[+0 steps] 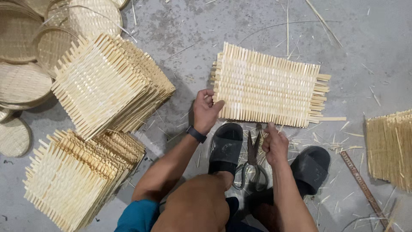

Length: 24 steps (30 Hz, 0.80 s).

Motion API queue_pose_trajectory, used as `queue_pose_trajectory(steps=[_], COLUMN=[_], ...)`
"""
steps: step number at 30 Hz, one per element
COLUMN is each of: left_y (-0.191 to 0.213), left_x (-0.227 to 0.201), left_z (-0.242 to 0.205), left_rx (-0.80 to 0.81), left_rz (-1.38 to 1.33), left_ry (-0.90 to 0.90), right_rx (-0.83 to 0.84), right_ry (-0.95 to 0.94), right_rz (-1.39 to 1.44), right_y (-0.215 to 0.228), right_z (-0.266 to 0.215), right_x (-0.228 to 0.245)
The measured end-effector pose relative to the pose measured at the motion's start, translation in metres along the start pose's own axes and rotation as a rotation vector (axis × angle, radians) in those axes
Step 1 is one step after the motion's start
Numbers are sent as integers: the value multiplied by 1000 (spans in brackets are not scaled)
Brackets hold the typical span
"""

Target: The person sits on the floor and uses shears to cut rectangular bamboo mats in half. They repeatedly pick up mats, cut them, and stack the halves into separate piles.

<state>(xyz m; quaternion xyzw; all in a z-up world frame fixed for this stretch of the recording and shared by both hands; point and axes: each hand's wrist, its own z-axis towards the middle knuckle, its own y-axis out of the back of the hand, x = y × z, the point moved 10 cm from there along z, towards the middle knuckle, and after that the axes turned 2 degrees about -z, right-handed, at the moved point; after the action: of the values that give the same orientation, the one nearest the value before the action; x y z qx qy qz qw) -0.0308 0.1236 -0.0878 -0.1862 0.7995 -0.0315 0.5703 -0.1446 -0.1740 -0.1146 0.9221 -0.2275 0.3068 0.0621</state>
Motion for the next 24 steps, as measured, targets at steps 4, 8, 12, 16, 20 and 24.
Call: queue_pose_trajectory(steps=[4,8,12,16,20,24], left_y=[-5,-11,-14,-53,-84,-70], left_x=[-27,-83,-72,-82,-96,-91], left_z=[-9,-21,-13,-41,-88,-72], left_rx=[-94,-218,-167,-7,131,196], left_rz=[98,781,967,606,371,-63], left_ry=[-93,-496,-287,-334,-240,3], right_rx=[-61,-7,2,27,-71,-211], right_ry=[-97,-90,-29,-92,-141,-86], right_rz=[59,51,-20,83,220,673], right_y=[-1,-7,-10,-20,-6,36], right_z=[7,16,19,15,-3,-22], right_x=[2,-2,0,2,8,12])
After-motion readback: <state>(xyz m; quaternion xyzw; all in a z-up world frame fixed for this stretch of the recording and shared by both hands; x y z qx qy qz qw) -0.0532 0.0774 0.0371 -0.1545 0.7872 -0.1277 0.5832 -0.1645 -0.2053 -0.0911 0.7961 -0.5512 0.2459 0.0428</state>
